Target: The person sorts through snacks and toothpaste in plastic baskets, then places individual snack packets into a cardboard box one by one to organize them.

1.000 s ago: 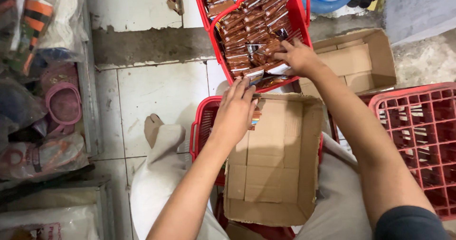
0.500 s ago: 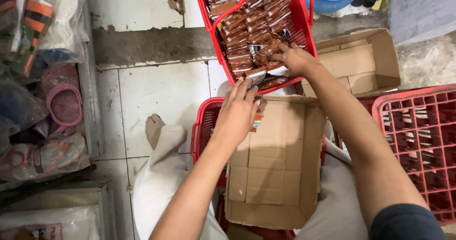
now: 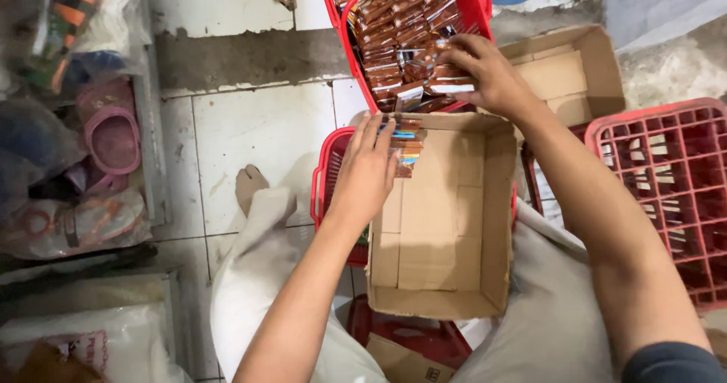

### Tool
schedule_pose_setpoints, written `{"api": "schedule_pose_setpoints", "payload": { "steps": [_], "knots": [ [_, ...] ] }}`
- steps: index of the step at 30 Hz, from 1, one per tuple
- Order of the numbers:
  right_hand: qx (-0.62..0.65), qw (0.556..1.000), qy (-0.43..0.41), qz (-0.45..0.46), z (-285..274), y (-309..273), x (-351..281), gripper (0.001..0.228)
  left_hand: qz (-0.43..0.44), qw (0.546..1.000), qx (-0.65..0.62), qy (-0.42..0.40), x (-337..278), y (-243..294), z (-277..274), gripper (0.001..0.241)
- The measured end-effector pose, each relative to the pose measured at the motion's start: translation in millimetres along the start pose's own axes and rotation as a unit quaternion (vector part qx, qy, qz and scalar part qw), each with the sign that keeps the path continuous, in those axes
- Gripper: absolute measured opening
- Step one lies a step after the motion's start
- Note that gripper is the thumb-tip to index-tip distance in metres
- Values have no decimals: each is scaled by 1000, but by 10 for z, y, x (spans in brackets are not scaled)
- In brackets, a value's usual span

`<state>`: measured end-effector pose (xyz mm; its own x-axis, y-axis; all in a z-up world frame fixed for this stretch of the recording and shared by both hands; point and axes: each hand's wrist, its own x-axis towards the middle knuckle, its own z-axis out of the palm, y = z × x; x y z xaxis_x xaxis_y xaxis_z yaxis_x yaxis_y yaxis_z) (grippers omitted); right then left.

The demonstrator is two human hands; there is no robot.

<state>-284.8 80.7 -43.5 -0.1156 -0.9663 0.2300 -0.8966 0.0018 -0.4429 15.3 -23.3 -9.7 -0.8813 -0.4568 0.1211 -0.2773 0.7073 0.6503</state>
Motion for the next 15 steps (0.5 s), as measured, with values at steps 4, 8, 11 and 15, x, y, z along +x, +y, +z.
{"api": "schedule_pose_setpoints", "payload": {
  "steps": [4,8,11,15],
  "knots": [
    [121,991,48,35,-322,-744,-111,64,-6,999,-41,27,-203,57,-151,54],
    [106,991,85,-11,-459,-1493,-267,67,-144,961,-230,-42,-404,50,-103,55],
    [264,962,-11,63,-441,-2028,-463,68,-193,833,-510,-93,-484,-49,61,69],
    [-36,994,29,-95,-331,-2585,-746,79,-261,721,-627,-133,-790,-21,-21,93]
  ]
}}
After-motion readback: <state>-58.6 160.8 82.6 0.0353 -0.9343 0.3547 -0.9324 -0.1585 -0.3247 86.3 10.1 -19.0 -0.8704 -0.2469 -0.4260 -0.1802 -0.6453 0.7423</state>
